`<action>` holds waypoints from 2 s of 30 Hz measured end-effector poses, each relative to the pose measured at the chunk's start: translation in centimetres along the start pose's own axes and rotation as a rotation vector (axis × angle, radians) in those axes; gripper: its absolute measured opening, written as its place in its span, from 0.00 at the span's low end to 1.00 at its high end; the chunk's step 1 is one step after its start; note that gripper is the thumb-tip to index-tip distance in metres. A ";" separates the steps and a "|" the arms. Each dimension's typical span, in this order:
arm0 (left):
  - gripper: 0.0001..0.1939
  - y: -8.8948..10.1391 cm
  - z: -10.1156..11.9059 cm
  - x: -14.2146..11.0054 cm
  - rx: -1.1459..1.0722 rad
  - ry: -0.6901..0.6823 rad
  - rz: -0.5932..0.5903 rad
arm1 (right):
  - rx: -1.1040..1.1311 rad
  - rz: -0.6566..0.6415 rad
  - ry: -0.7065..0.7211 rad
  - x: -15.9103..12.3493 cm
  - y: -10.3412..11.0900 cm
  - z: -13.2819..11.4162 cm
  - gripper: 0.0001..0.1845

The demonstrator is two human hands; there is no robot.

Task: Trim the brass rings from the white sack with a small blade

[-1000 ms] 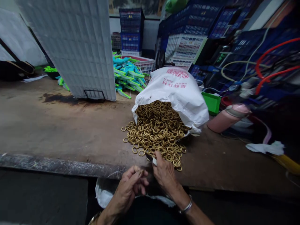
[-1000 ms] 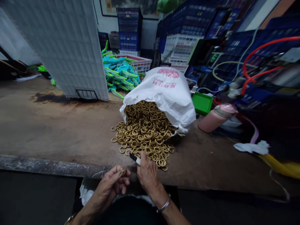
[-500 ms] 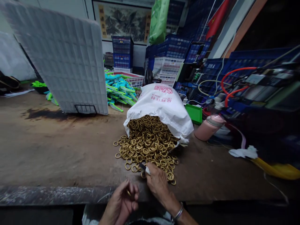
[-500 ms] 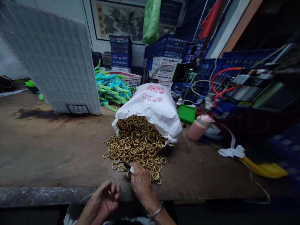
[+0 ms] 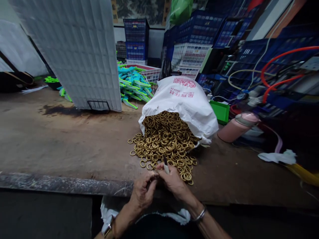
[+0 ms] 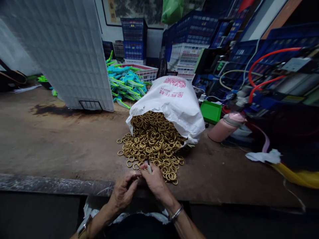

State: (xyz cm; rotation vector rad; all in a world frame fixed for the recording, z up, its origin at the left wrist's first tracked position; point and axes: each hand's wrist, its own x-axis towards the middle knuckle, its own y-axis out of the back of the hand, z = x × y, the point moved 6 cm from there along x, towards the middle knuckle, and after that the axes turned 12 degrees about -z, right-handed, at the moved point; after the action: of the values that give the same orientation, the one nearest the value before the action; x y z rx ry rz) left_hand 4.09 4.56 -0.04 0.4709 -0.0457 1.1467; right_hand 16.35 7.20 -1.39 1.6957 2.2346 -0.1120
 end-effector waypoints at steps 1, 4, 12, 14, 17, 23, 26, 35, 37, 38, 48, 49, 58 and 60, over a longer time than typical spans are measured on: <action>0.11 0.0 0.1 0.0 0.019 -0.020 -0.006 | 0.090 -0.035 -0.045 -0.2 -0.4 0.2 0.10; 0.09 0.0 0.1 0.0 -0.007 -0.003 0.000 | 0.287 -0.130 -0.142 -0.8 -1.6 0.8 0.13; 0.08 -0.7 -0.6 0.1 -0.600 0.375 0.032 | 0.147 -0.032 -0.021 -0.3 -1.3 1.1 0.15; 0.10 -0.7 -0.5 0.0 -0.648 0.426 0.021 | 0.066 -0.013 0.015 -0.1 -1.2 1.1 0.15; 0.12 -1.1 -0.7 -0.3 -0.767 0.492 -0.021 | -0.004 -0.064 0.060 0.0 -1.3 0.9 0.15; 0.14 -1.8 -1.4 -1.1 -0.943 0.562 -0.003 | -0.242 0.009 0.121 -0.6 -0.7 0.1 0.14; 0.16 -1.7 -1.5 -1.1 -0.953 0.558 0.024 | -0.541 0.014 0.186 -1.3 -1.0 -0.2 0.11; 0.18 -1.7 -1.6 -1.2 -0.901 0.554 0.042 | -0.919 -0.094 0.116 -1.9 -2.2 0.0 0.18; 0.18 -1.5 -1.5 -1.2 -0.872 0.529 0.047 | -0.962 -0.104 0.101 -1.9 -2.3 0.0 0.18; 0.17 -1.4 -1.5 -1.2 -0.860 0.513 0.040 | -0.984 -0.100 0.087 -1.9 -2.3 -0.1 0.17; 0.14 -1.2 0.0 -3.9 -0.982 0.527 -0.077 | -1.138 0.041 -0.023 -0.8 -1.8 -1.4 0.15; 0.14 -1.1 0.2 -4.0 -1.030 0.528 -0.067 | -1.142 0.058 0.000 -0.6 -1.7 -1.6 0.15; 0.10 0.6 -1.1 -3.6 -1.171 0.560 0.148 | -1.251 0.064 0.039 1.2 -3.4 -1.9 0.14; 0.09 0.7 -1.3 -3.7 -1.210 0.591 0.174 | -1.238 0.061 0.031 1.5 -3.4 -1.9 0.12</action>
State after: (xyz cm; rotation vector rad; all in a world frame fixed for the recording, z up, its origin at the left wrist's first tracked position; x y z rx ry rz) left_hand 1.67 2.04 -2.01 -0.9562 -0.2489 1.1761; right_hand 12.35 8.05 -0.55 1.0080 1.5851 1.0693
